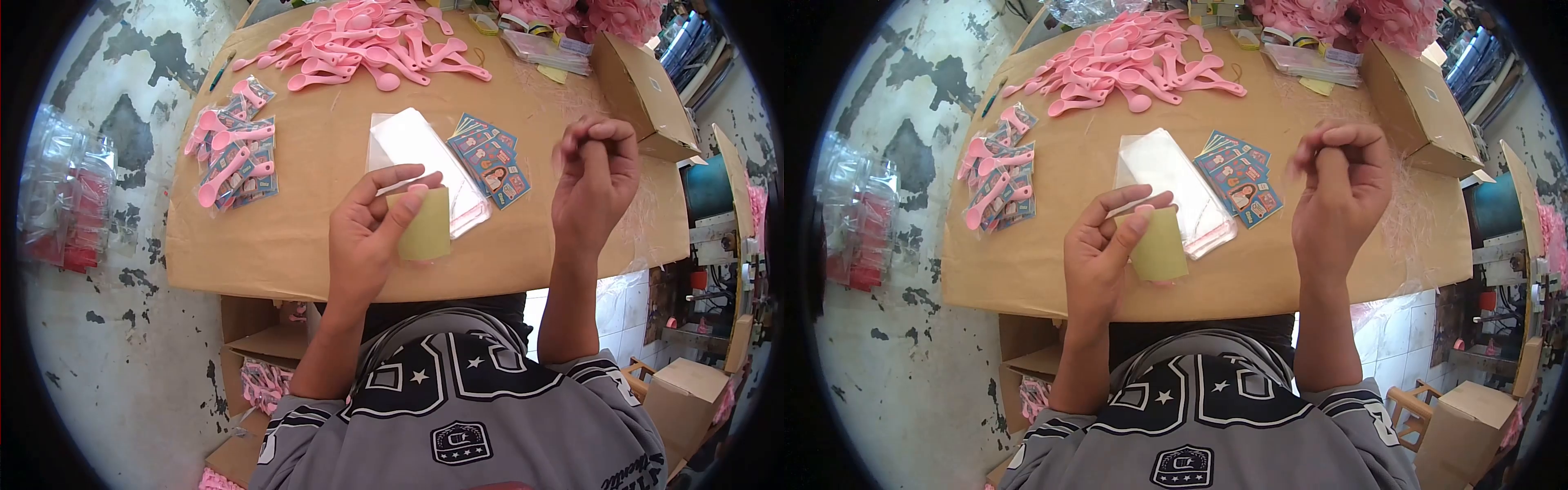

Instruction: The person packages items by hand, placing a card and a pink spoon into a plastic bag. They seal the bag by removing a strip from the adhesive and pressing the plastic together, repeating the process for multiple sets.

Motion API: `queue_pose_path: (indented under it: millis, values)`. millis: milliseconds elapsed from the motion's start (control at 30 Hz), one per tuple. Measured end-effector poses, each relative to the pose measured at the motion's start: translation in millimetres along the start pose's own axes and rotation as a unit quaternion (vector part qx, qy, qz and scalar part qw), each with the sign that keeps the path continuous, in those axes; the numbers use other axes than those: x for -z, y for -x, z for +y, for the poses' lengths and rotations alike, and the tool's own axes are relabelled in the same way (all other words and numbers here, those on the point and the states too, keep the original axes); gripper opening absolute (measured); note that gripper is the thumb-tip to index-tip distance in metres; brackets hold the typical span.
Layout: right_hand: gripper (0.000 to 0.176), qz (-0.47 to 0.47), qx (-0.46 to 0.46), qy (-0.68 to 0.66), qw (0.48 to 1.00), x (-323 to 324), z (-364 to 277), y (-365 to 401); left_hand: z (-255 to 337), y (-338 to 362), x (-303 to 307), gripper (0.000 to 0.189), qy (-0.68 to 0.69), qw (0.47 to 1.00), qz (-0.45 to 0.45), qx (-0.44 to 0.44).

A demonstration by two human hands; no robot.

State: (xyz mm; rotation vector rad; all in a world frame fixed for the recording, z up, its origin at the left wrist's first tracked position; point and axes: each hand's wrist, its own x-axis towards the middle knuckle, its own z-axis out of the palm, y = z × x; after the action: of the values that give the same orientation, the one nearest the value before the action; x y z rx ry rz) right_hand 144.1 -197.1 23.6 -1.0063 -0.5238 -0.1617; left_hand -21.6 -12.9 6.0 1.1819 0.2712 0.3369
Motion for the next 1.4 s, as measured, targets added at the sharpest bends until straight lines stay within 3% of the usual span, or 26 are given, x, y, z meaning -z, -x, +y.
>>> queue_pose_path:
  millis: [133, 233, 367, 633, 967, 1100, 1233, 1333, 1400]
  values:
    - [0.013, -0.126, -0.144, 0.072, 0.979, -8.1, -5.2, 23.6, -13.3, -6.8, 5.3, 0.028, 0.025, 0.996, -0.007, -0.081]
    - [0.014, -0.211, -0.181, 0.148, 0.949, -27.6, 3.1, 39.3, -8.1, -3.8, 1.3, 0.026, 0.044, 0.997, -0.005, -0.062]
    - [0.018, -0.258, -0.195, 0.163, 0.932, -32.7, 11.6, 44.5, -12.7, -5.4, 8.1, 0.028, -0.004, 0.996, -0.020, -0.090]
    - [0.011, -0.233, -0.244, 0.061, 0.939, -31.8, 2.8, 35.8, -2.0, -2.1, 10.2, 0.022, 0.009, 0.998, -0.005, -0.070]
    - [0.009, -0.315, -0.171, 0.039, 0.933, -20.2, 5.1, 26.3, -7.0, -2.8, 23.9, 0.011, -0.025, 0.977, -0.064, -0.203]
    - [0.006, -0.279, -0.221, 0.105, 0.929, -31.5, -2.7, 32.0, -6.4, 2.0, 22.6, 0.015, -0.037, 0.984, -0.044, -0.167]
    - [0.022, -0.240, -0.222, 0.075, 0.942, -42.2, 2.6, 36.9, 9.6, 3.6, 4.5, 0.035, 0.017, 0.994, -0.028, -0.106]
    - [0.033, -0.248, -0.212, 0.053, 0.944, -42.3, -2.3, 35.6, 7.6, 2.8, 24.0, 0.049, -0.116, 0.987, -0.097, -0.047]
    - [0.034, -0.258, -0.205, 0.078, 0.941, -38.2, -7.3, 33.8, 7.4, 4.7, 28.3, 0.043, -0.164, 0.974, -0.099, -0.117]
